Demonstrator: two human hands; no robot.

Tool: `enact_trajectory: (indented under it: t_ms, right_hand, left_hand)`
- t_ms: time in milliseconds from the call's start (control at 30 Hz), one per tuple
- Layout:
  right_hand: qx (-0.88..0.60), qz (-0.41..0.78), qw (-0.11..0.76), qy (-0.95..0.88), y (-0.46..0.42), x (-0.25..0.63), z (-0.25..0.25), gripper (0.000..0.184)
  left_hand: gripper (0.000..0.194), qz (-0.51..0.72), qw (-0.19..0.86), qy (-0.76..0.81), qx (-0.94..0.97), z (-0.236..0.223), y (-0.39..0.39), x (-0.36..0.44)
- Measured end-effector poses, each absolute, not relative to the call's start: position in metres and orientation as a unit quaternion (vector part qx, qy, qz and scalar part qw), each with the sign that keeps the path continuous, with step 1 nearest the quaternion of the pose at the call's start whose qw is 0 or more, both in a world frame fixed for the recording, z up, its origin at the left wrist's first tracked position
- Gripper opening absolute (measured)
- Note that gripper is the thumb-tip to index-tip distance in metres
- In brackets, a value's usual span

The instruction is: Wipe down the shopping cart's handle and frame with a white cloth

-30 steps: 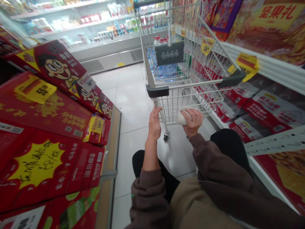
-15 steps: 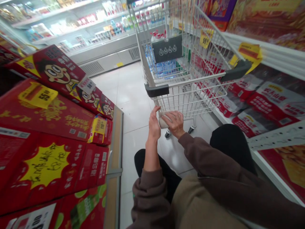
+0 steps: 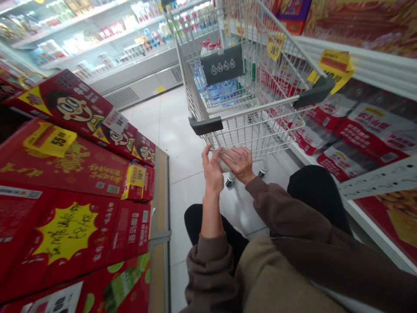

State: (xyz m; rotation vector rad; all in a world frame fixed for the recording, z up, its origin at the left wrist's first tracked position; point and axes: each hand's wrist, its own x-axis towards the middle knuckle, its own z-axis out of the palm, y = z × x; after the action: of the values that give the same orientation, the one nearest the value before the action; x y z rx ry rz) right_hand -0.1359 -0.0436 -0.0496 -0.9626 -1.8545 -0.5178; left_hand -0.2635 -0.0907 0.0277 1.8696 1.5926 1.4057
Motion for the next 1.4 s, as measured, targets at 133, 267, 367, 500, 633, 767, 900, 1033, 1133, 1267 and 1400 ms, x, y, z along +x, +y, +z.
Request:
enact_trajectory:
  t_ms: [133, 267, 367, 500, 633, 767, 900, 1033, 1133, 1267, 1400]
  right_hand:
    - [-0.377, -0.215, 0.465, -0.771, -0.037, -0.12, -0.052, 0.02]
    - [-0.355, -0.207, 0.456, -0.789, -0.037, -0.107, -0.05, 0.013]
    - [-0.363, -0.205, 0.475, -0.775, -0.034, -0.099, -0.043, 0.019]
    - [-0.393, -0.174, 0.474, -0.769, -0.035, -0.085, -0.049, 0.025]
    - [-0.391, -0.128, 0.448, -0.794, -0.044, -0.069, -0.056, 0.022]
    - [-0.412, -0.152, 0.479, -0.76, -0.043, -0.052, -0.043, 0.025]
    - [-0.481, -0.159, 0.467, -0.725, -0.035, -0.038, -0.043, 0.026]
    - [-0.471, -0.16, 0.452, -0.741, -0.041, -0.035, -0.057, 0.022]
    - [-0.462, -0.157, 0.47, -0.736, -0.045, -0.033, -0.055, 0.022]
    - [-0.493, -0.168, 0.503, -0.69, -0.04, -0.025, -0.043, 0.026]
    - [-0.516, -0.131, 0.472, -0.703, -0.039, -0.015, -0.05, 0.024]
  left_hand:
    - [0.075, 0.478, 0.097, 0.587, 0.646, 0.027, -0.092, -0.246]
    - [0.074, 0.431, 0.098, 0.583, 0.682, 0.024, -0.087, -0.235]
    - [0.071, 0.424, 0.09, 0.584, 0.687, 0.021, -0.081, -0.228]
    - [0.066, 0.424, 0.094, 0.595, 0.676, 0.017, -0.075, -0.221]
    - [0.066, 0.419, 0.093, 0.608, 0.668, 0.017, -0.072, -0.218]
    - [0.068, 0.437, 0.08, 0.629, 0.638, 0.022, -0.072, -0.205]
    - [0.066, 0.443, 0.036, 0.661, 0.604, 0.024, -0.072, -0.185]
    - [0.063, 0.436, 0.042, 0.666, 0.604, 0.022, -0.07, -0.177]
    - [0.061, 0.442, 0.035, 0.652, 0.615, 0.019, -0.068, -0.176]
    - [0.057, 0.41, 0.016, 0.654, 0.636, 0.015, -0.065, -0.169]
    - [0.053, 0.355, 0.014, 0.67, 0.651, 0.011, -0.063, -0.161]
